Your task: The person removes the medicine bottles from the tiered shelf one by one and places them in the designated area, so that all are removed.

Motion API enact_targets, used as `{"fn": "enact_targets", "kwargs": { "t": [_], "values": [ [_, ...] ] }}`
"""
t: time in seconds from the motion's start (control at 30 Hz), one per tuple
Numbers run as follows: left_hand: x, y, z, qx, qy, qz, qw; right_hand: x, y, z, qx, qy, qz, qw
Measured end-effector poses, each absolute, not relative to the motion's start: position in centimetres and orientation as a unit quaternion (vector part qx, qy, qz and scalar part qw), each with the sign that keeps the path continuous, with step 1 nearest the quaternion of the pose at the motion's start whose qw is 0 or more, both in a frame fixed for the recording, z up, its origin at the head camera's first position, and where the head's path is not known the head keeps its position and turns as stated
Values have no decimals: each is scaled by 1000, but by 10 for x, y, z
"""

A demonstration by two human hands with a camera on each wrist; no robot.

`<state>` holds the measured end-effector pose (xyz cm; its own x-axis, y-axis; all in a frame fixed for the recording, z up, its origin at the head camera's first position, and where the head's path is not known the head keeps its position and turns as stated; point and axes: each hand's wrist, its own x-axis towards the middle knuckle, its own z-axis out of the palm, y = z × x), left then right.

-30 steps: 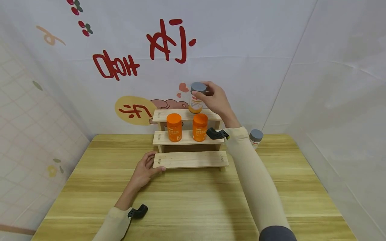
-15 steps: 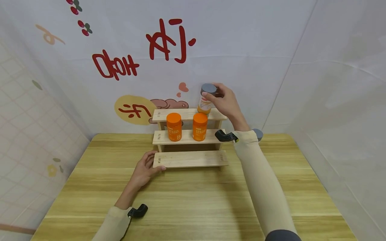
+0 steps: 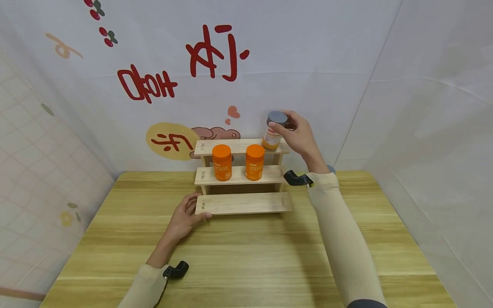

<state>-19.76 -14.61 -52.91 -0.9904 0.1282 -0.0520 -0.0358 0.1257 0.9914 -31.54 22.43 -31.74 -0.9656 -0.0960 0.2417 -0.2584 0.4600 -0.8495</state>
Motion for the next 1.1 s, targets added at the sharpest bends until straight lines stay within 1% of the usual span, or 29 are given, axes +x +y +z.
{"fn": "enact_targets", "kwargs": {
  "t": [0.6, 0.93, 1.1],
  "values": [
    [-197, -147, -528, 37, 744, 663, 66, -297, 259, -320, 74, -817, 565, 85],
    [-197, -148, -529, 35, 743, 665, 66, -290, 282, -330, 64, -806, 581, 88],
    [-197, -148, -529, 35, 743, 665, 67, -288, 297, -336, 52, -800, 589, 101]
  ]
}}
